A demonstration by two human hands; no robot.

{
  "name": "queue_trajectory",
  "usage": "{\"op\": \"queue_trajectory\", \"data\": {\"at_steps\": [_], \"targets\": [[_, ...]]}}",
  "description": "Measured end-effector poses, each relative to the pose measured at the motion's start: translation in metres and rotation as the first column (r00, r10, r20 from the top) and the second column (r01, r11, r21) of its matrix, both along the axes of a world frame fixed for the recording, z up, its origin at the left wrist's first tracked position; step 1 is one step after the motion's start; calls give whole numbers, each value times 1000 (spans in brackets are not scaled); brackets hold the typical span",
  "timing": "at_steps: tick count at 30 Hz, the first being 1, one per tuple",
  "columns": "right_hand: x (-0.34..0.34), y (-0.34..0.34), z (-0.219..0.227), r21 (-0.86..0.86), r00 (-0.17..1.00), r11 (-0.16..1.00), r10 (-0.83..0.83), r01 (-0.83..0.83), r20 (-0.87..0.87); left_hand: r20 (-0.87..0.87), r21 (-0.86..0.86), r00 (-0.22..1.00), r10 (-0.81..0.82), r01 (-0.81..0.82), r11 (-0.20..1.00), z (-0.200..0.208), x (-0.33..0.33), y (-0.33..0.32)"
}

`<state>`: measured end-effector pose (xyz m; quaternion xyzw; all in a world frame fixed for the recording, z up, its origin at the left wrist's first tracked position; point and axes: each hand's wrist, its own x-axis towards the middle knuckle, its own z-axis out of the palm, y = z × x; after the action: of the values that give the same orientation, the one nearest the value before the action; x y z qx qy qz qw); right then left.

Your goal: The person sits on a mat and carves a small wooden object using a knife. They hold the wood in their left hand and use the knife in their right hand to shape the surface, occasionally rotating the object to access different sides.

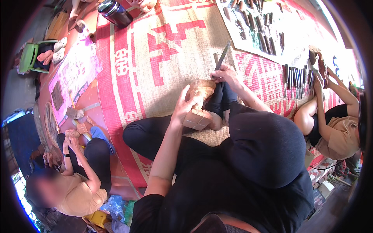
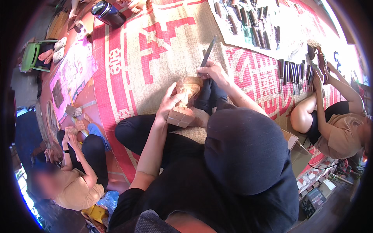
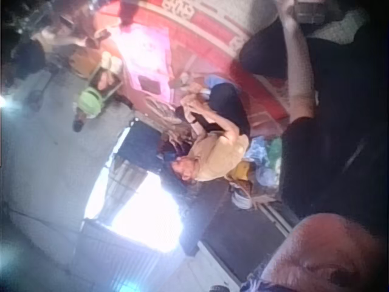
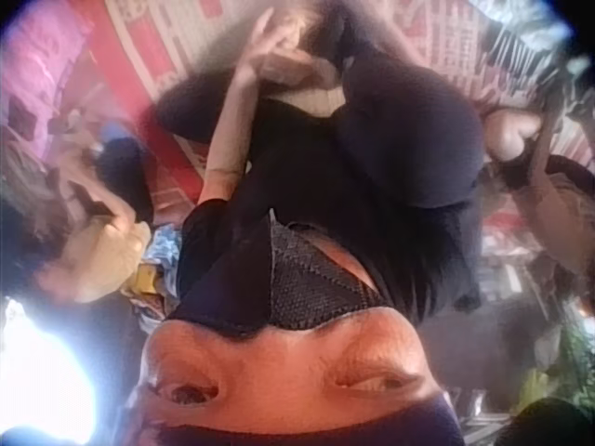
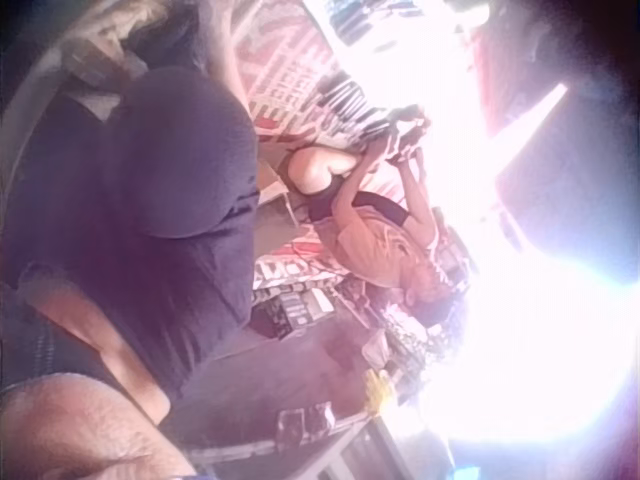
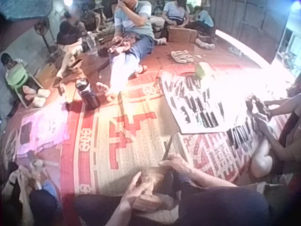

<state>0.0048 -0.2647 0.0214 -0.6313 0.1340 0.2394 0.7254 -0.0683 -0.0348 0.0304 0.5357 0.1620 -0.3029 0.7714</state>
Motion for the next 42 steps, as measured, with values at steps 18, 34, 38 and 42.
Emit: {"op": "queue_trajectory", "data": {"at_steps": [18,34,38,42], "targets": [[-10,12,-22,-187,969,980,113,-72,219,13,-46,996,89,-88,995,-18,-2,6],[-9,22,-20,-50,991,995,89,-85,101,-29,-68,997,73,-74,995,-7,-1,9],[-7,10,2,-10,989,989,-146,146,-28,40,-35,999,25,-24,999,-16,1,3],[-6,-1,0,1,995,995,-104,104,10,59,-63,998,33,-29,998,-21,0,2]]}}
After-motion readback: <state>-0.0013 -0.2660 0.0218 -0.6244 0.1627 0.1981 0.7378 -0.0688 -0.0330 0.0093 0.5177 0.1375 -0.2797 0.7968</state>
